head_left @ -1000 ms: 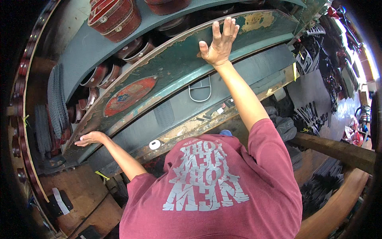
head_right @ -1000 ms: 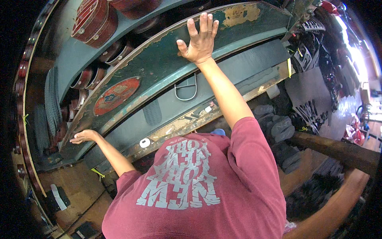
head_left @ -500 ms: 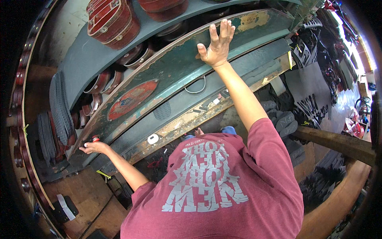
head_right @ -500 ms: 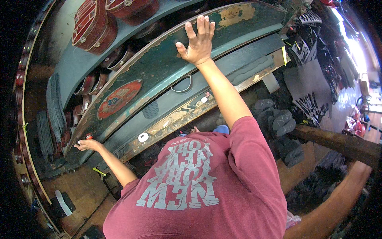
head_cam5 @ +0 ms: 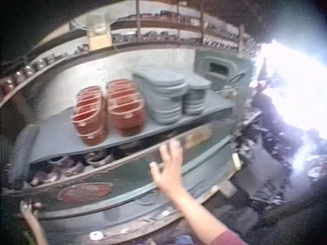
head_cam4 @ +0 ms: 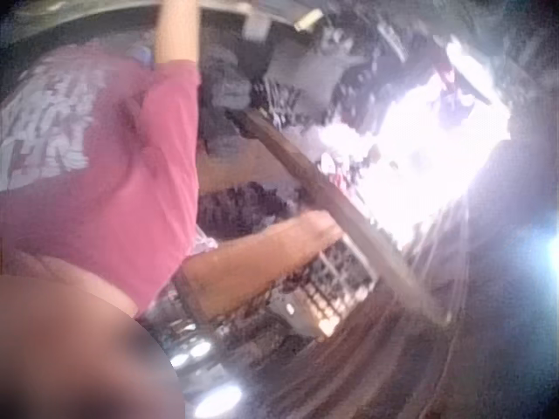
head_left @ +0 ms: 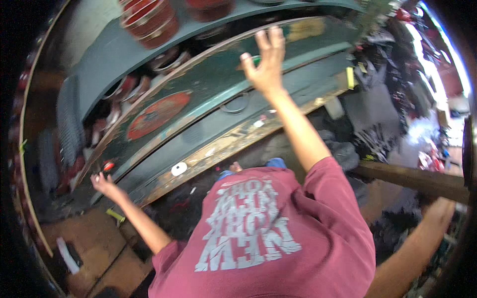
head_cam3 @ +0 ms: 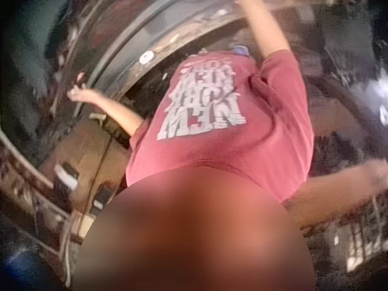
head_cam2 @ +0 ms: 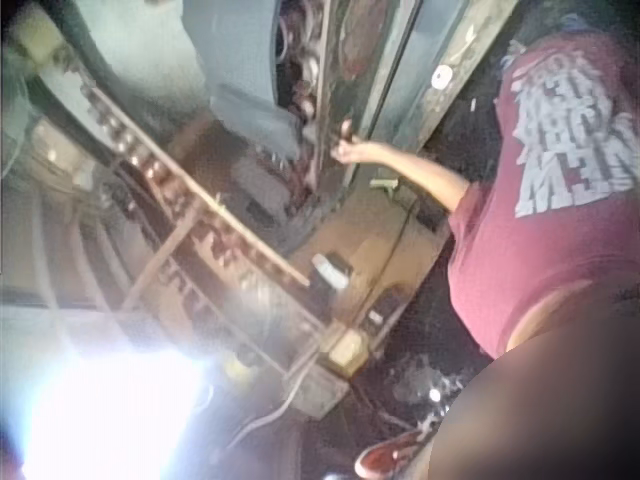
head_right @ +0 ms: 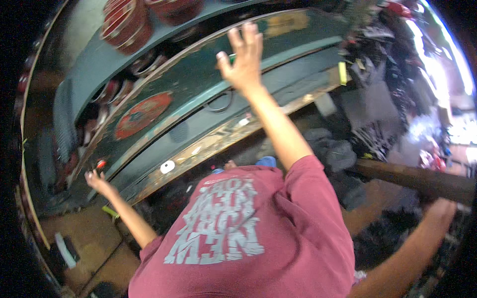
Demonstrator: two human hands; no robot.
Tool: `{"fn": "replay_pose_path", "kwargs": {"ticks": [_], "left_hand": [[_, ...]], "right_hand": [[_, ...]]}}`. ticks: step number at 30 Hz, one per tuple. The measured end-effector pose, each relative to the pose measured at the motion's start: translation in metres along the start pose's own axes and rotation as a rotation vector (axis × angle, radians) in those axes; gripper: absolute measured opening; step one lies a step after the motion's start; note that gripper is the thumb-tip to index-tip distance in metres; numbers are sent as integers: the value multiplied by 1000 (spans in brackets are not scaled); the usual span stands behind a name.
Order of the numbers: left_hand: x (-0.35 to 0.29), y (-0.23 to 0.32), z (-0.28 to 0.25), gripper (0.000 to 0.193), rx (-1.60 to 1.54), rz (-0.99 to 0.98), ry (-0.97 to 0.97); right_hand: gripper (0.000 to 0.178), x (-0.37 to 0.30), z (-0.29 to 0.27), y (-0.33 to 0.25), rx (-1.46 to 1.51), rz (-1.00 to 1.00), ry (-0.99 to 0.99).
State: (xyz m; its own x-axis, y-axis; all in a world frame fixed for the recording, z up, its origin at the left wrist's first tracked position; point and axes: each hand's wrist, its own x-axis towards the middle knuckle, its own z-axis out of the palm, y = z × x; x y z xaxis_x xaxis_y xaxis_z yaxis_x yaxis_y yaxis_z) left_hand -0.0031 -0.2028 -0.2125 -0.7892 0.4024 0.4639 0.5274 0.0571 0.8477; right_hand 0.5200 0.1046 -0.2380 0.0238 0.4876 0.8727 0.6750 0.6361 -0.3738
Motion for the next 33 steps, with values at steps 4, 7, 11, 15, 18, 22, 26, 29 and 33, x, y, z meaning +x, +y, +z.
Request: {"fn": "replay_pose_path", "kwargs": {"ticks": [4, 7, 11, 15, 18, 22, 26, 29, 33], "left_hand": [[-64, -24, 36, 50, 54, 73, -71], [-149, -55, 79, 38, 221, 227, -305], [-185, -69, 119, 28, 482, 591, -354], [-171, -50, 135, 24, 439, 417, -394], [-161, -42, 142, 20, 585, 425, -420], [-151, -42, 146, 18, 558, 355, -528], [-149, -38, 147, 17, 488, 403, -568], [-152, -33, 146, 18, 490, 392, -570], [-154, -34, 148, 21, 480, 327, -593]], "right_hand": [[25, -83, -41, -58, 373, 493, -458], [46, -155, -45, -90, 347, 254, -821], [58, -196, -17, -92, 263, 96, -735], [58, -192, 2, -88, 188, 178, -829], [55, -179, 13, -91, 73, 240, -906], [58, -164, 28, -92, 94, 148, -871], [57, -153, 39, -91, 65, 194, -967], [59, -150, 39, -88, 37, 135, -962], [64, -156, 43, -84, -14, 126, -997]]}}
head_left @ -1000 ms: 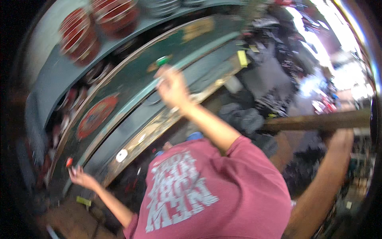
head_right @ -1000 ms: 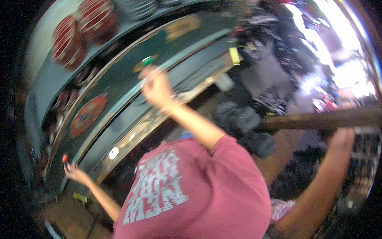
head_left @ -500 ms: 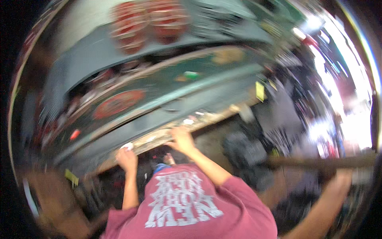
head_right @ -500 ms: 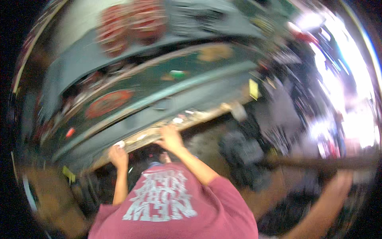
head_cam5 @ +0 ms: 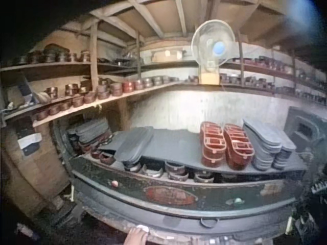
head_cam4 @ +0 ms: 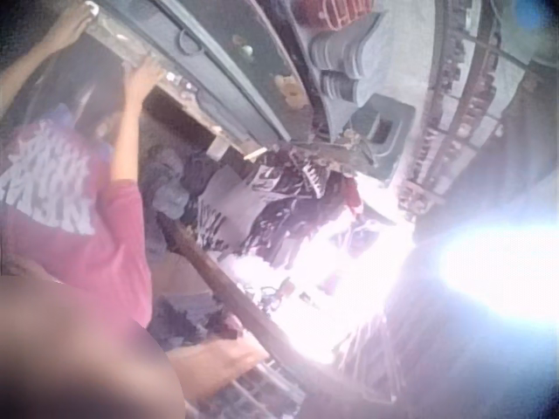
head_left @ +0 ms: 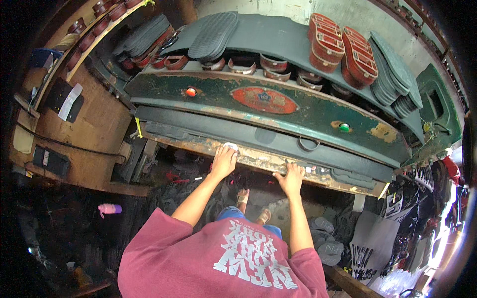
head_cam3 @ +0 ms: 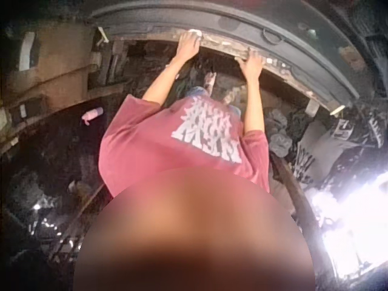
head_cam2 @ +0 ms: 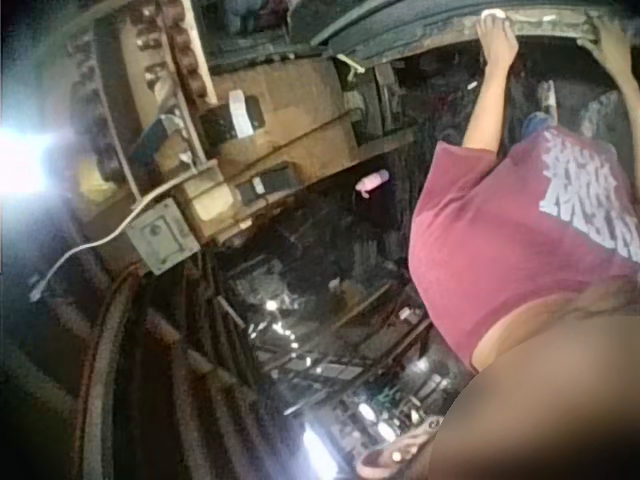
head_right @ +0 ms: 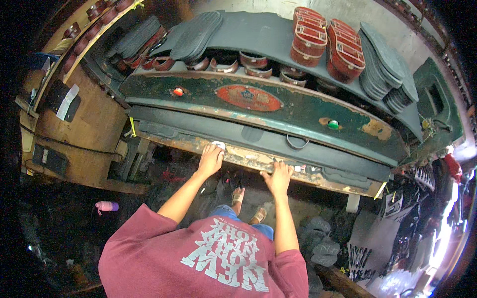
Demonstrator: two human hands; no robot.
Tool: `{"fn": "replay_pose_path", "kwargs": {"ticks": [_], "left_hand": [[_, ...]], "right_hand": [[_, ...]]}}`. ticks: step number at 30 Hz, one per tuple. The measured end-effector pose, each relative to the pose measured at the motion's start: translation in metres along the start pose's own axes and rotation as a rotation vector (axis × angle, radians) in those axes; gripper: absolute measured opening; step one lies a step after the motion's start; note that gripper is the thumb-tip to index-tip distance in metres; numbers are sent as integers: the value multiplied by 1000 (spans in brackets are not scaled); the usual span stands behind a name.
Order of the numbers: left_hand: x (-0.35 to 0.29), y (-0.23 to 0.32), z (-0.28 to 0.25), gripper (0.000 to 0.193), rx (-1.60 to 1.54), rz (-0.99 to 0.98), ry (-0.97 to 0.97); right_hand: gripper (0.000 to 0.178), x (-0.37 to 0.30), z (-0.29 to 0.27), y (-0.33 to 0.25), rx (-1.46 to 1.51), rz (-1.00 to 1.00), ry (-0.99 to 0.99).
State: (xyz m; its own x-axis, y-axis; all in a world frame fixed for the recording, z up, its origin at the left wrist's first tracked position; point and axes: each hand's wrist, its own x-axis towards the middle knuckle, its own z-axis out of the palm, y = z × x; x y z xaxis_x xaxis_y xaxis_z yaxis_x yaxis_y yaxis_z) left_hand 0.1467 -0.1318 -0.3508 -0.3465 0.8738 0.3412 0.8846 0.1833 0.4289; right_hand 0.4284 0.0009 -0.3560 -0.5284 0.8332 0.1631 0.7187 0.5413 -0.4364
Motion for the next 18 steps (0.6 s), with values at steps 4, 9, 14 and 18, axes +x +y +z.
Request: {"fn": "replay_pose_path", "kwargs": {"ticks": [4, 9, 14, 18], "left_hand": [[3, -3, 2, 27, 41, -20, -46], [11, -7, 5, 27, 90, -68, -105], [18, -12, 9, 28, 118, -81, -125], [17, -14, 10, 29, 104, -84, -121]], "right_hand": [[82, 6, 8, 3, -82, 38, -79], [82, 13, 7, 1, -136, 43, -102], [76, 14, 4, -4, -184, 31, -75], [74, 15, 3, -5, -194, 35, -88]]}}
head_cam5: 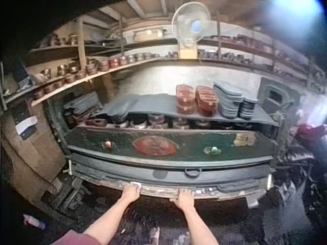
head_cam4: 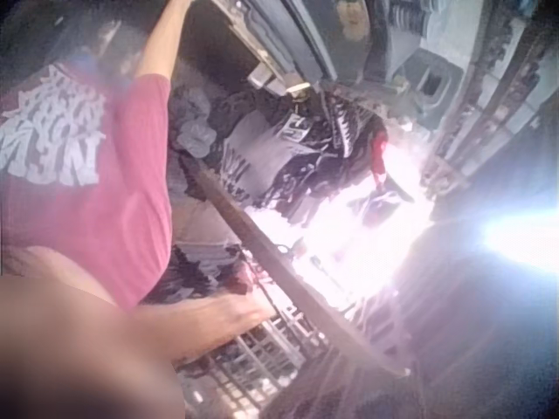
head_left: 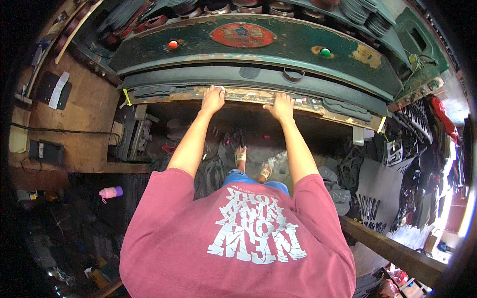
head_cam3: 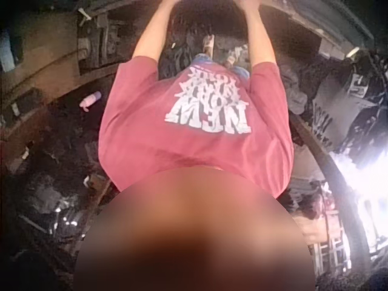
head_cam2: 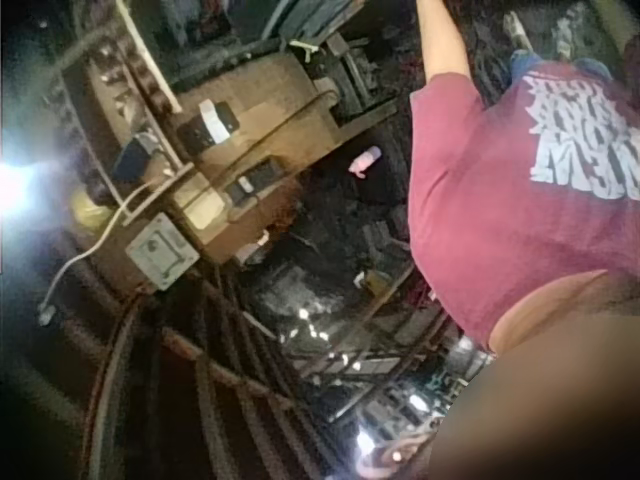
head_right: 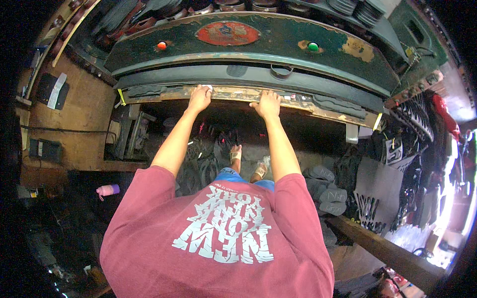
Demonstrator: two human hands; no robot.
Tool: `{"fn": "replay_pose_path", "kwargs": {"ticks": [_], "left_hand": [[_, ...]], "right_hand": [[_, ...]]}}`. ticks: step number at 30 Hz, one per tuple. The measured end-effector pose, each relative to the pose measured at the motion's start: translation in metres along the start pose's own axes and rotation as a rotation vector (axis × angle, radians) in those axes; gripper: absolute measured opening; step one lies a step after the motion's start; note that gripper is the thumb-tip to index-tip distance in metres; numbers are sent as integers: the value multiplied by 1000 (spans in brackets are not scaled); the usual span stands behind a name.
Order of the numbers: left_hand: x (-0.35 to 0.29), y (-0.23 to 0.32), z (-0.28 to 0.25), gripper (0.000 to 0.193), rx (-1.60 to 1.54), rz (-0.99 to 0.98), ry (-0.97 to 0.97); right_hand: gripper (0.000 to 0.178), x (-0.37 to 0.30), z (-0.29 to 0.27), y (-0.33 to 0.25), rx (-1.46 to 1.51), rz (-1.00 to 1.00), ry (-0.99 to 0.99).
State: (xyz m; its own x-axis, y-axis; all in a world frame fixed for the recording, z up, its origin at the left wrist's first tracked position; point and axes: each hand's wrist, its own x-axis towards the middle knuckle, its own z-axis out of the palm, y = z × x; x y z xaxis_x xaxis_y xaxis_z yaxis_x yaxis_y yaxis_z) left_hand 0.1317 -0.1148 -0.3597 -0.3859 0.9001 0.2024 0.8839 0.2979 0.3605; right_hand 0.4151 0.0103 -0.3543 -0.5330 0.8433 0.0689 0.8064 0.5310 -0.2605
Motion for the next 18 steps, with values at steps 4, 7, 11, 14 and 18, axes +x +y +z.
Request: {"fn": "replay_pose_path", "kwargs": {"ticks": [4, 7, 11, 14, 18], "left_hand": [[0, 0, 0, 29, 7, -12, 0], [-3, -1, 0, 29, 72, 8, 3], [-16, 2, -4, 27, 54, 25, 6], [-42, 12, -18, 26, 69, -37, -78], [-55, 44, -49, 29, 85, -82, -308]], "right_hand": [[71, 0, 3, 2, -19, -14, 36], [72, -5, 6, 5, 12, -43, 55], [73, -17, 2, 7, 71, -73, 20], [71, -36, -15, 5, 148, -68, -139], [82, -35, -59, 18, 382, -109, -389]]}}
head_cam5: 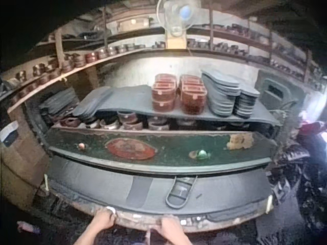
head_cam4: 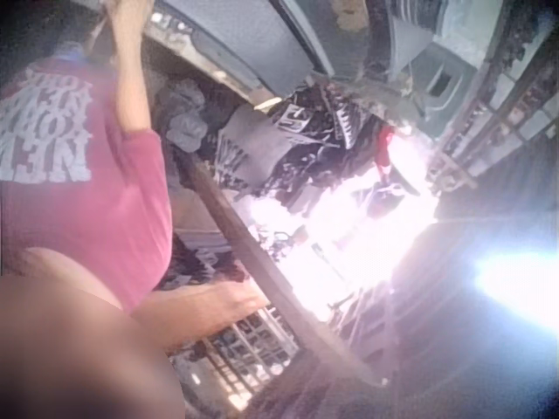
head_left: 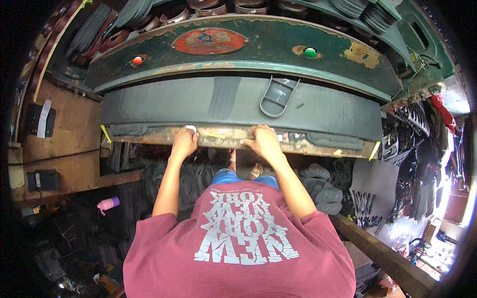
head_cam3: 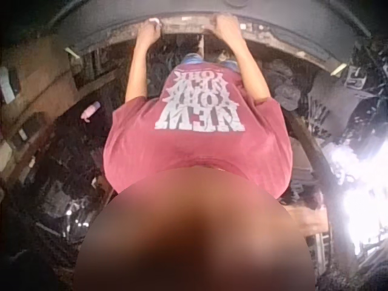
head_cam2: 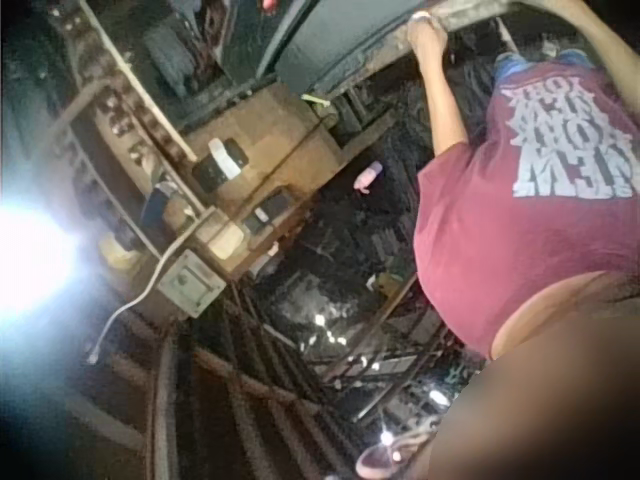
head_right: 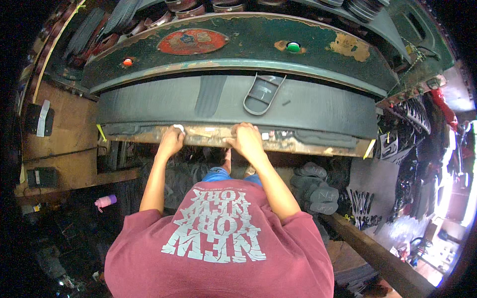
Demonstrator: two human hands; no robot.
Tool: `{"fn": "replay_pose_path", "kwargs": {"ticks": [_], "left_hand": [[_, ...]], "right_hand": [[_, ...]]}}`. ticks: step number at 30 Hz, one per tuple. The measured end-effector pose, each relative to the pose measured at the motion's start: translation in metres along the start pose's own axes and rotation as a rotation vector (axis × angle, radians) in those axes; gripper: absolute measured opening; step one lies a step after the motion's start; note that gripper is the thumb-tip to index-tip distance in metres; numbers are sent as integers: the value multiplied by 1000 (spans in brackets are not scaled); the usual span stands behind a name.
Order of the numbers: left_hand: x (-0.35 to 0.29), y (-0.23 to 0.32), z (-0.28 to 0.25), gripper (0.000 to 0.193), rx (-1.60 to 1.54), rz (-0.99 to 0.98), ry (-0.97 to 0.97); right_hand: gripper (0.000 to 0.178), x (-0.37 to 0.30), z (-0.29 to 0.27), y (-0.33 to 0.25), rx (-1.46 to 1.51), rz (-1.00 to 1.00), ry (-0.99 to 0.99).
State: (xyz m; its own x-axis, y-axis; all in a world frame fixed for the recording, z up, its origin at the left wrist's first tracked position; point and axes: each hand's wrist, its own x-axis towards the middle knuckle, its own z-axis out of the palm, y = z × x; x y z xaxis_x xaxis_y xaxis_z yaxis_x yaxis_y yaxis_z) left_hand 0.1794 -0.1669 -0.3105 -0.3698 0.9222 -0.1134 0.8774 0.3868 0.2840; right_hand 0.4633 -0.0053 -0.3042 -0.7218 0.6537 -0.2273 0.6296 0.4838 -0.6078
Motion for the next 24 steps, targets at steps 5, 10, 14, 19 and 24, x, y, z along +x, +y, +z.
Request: {"fn": "replay_pose_path", "kwargs": {"ticks": [5, 10, 14, 19, 24], "left_hand": [[-11, 70, -6, 39, -310, 113, -266], [17, 159, 51, 42, -802, -15, -212], [17, 209, 73, 46, -1443, -169, -355], [16, 237, 46, 33, -1418, -47, -628], [-5, 276, 10, 32, -1353, 327, -494]], "right_hand": [[86, -6, -37, 7, -383, -12, 465], [76, -23, -47, 19, -213, -24, 347], [65, -54, -62, 32, 189, -6, 396], [56, -84, -68, 50, 688, 34, 470], [63, -136, -62, 65, 1631, 27, 507]]}}
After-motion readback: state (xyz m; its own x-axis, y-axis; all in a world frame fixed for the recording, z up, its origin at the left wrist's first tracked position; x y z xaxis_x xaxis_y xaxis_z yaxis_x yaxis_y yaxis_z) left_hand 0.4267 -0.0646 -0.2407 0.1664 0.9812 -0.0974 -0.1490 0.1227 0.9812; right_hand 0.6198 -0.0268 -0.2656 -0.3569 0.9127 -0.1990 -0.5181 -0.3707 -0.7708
